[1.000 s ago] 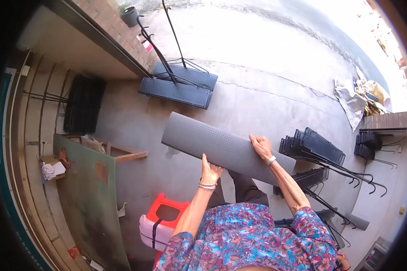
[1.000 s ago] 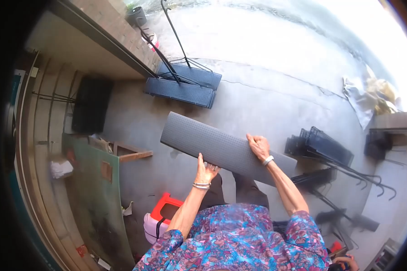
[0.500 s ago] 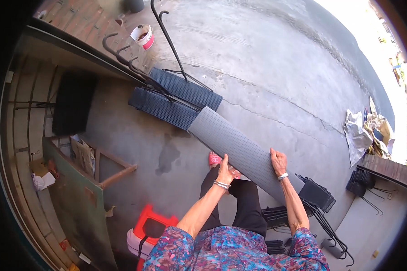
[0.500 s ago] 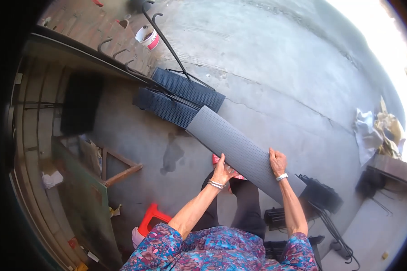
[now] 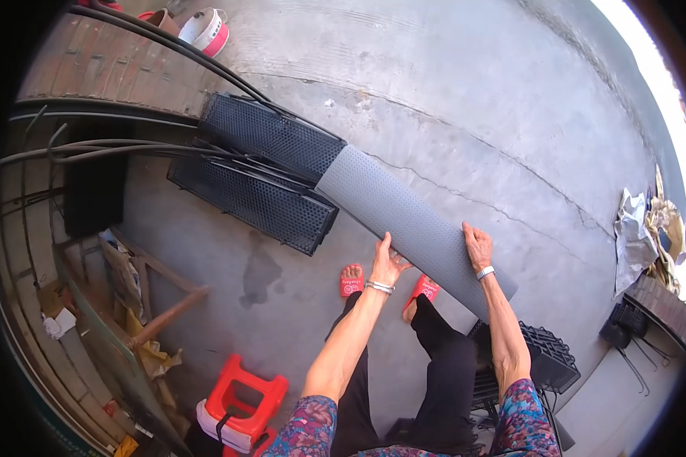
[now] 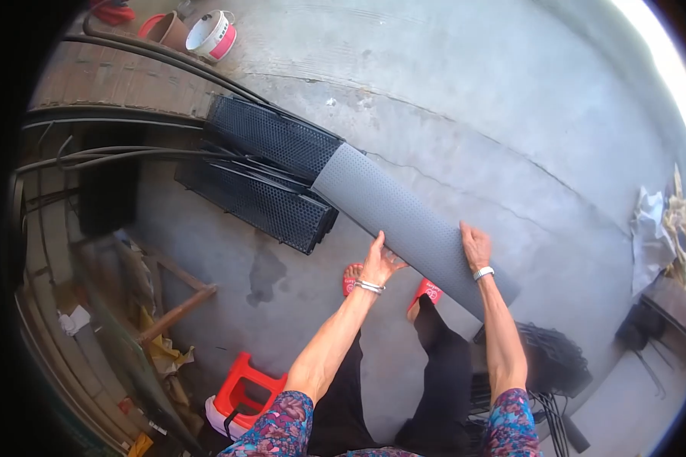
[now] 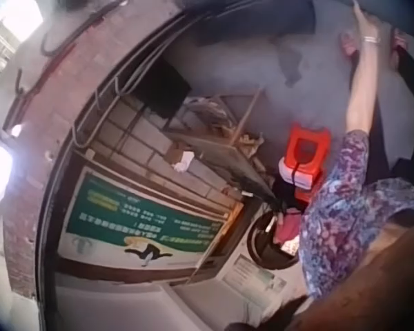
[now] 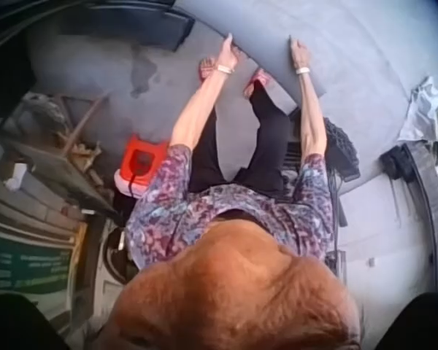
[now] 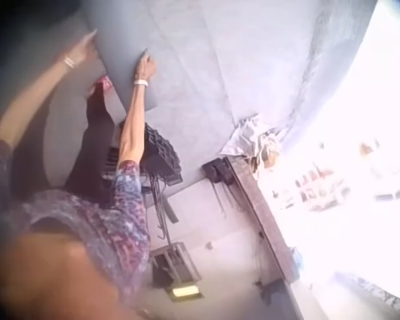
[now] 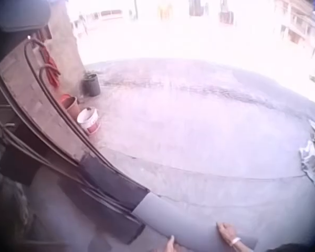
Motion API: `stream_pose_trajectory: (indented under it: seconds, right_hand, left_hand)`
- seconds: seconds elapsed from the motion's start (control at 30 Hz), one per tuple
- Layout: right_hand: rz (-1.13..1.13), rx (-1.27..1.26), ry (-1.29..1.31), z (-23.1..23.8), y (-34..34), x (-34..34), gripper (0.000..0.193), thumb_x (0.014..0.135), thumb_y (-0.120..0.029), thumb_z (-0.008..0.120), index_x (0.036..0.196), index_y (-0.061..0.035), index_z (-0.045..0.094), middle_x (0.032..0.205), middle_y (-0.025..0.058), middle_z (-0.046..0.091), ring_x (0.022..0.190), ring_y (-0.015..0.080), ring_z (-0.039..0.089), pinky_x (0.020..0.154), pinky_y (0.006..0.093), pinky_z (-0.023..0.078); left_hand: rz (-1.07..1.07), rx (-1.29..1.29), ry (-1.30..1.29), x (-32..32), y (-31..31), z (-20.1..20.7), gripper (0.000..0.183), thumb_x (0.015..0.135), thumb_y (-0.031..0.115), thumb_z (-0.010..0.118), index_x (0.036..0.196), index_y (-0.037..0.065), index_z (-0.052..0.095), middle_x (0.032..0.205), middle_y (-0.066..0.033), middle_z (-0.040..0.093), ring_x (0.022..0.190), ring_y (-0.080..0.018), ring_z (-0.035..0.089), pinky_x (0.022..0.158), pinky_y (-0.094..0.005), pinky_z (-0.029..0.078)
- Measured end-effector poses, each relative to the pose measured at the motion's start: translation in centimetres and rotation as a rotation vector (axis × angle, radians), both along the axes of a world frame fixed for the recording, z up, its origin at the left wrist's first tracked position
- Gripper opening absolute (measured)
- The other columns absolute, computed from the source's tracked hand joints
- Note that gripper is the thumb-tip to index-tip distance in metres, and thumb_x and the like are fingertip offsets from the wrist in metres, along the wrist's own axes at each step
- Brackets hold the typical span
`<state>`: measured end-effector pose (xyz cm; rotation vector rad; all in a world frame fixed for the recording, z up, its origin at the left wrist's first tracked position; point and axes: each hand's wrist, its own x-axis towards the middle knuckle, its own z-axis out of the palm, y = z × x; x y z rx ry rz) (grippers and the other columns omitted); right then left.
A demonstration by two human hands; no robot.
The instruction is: The recorder moves metal mesh panels and a frame outside to a storage stack, then goes inside to pour a drink.
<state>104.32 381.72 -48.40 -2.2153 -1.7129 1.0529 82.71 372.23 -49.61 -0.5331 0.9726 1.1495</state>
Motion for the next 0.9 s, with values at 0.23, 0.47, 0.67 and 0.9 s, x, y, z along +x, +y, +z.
stream_pose_trajectory:
  seconds: [0.23,0.47,0.67,0.9]
  right_hand:
    - [0.071,-0.031,0.064,-7.9,3.8,-0.6,0.052,0.084,-0.047,0.047,0.075,0.0043,0.057,0.064,0.0206,0.055,0.057,0.0211,0.049,0.058,0.0366,0.038]
    - [0.208,-0.176,0.013,-13.2,4.3,-2.1,0.051,0.084,-0.047,0.048,0.078,0.0024,0.061,0.061,0.0175,0.054,0.059,0.0206,0.053,0.059,0.0347,0.041]
    - [0.176,-0.182,0.128,-15.4,3.6,-2.5,0.049,0.084,-0.045,0.049,0.079,0.0029,0.059,0.068,0.0195,0.055,0.064,0.0256,0.052,0.061,0.0359,0.04]
    - [0.229,-0.031,0.053,-16.6,2.9,-3.3,0.049,0.086,-0.041,0.048,0.068,0.0045,0.051,0.065,0.024,0.051,0.06,0.0342,0.047,0.06,0.0422,0.037]
  left_hand:
    - [0.057,0.014,0.057,0.2,2.3,-7.8,0.051,0.085,0.042,0.053,0.123,0.018,0.03,0.133,-0.0076,0.03,0.12,-0.034,0.031,0.088,-0.066,0.029]
    - [0.063,-0.146,0.126,-0.5,2.2,-13.0,0.056,0.085,0.043,0.053,0.127,0.018,0.025,0.136,-0.0066,0.027,0.122,-0.0324,0.03,0.095,-0.0572,0.025]
    - [0.002,-0.118,0.124,-2.4,2.2,-14.3,0.057,0.083,0.04,0.057,0.127,0.014,0.031,0.137,-0.005,0.025,0.121,-0.0285,0.034,0.099,-0.0424,0.029]
    - [-0.055,-0.01,0.124,-3.4,1.6,-9.4,0.078,0.084,0.039,0.057,0.141,0.018,0.008,0.141,-0.005,0.021,0.125,-0.0258,0.032,0.1,-0.042,0.027]
